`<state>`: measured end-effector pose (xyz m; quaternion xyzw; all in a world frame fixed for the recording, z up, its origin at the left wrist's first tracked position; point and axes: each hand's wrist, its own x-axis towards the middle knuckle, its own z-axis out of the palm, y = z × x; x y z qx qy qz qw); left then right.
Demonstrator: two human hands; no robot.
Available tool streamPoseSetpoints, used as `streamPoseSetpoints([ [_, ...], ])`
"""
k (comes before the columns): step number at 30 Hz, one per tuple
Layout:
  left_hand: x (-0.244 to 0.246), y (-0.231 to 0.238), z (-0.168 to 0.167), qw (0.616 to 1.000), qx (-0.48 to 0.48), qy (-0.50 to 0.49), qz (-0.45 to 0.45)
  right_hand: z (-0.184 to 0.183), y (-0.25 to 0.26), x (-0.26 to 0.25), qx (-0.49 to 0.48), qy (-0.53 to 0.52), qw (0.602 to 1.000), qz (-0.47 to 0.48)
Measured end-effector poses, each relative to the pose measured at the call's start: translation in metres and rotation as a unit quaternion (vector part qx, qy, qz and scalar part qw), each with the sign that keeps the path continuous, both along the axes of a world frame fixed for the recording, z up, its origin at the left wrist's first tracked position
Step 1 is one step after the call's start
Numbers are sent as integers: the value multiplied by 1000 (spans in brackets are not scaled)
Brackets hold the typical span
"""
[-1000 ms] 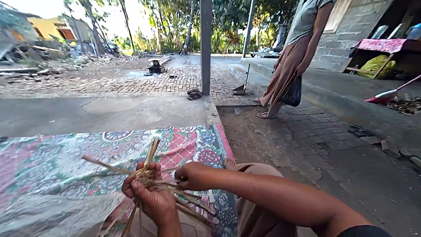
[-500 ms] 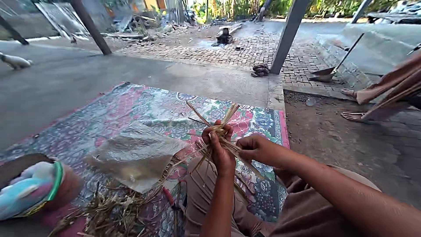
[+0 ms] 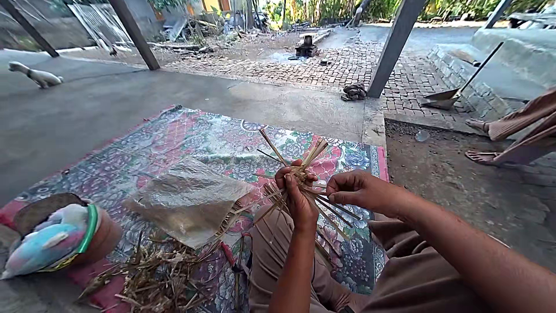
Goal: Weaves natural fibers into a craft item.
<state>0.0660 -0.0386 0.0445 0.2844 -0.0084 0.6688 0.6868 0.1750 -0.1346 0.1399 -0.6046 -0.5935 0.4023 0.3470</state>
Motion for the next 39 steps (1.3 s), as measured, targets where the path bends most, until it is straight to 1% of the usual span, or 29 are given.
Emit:
streamPoseSetpoints([
  [3, 0, -5, 2, 1000, -10, 4, -11, 1, -1, -5, -57, -12, 998, 26],
  [5, 0, -6, 2, 1000, -5, 11, -13, 1, -1, -6, -70, -10, 997, 44],
  [8, -1, -6, 1, 1000, 8, 27, 2, -2, -1, -5, -43, 14, 998, 47],
  [11, 0, -5, 0, 999, 17, 44, 26, -3, -1, -3, -13, 21, 1000, 8],
  [15, 1, -7, 1, 999, 20, 35, 34, -4, -1, -3, 5, 46, 999, -7],
  [22, 2, -5, 0, 997, 26, 49, 47, -3, -2, -4, 47, 2, 998, -47],
  [25, 4, -3, -2, 997, 25, 45, 60, -4, -2, -3, 40, -7, 998, -40],
  [30, 6, -7, 0, 998, 17, 36, 49, -11, 0, -4, 33, -66, 997, -31],
  [34, 10, -16, 1, 998, 35, 24, 36, -16, 5, -7, 52, -43, 997, -25],
  [36, 11, -20, 1, 997, 43, 44, 51, -18, 6, -9, 57, -32, 998, -27],
  [39, 13, -17, -5, 995, 60, 37, 71, -18, 6, -12, 62, -19, 998, -24],
])
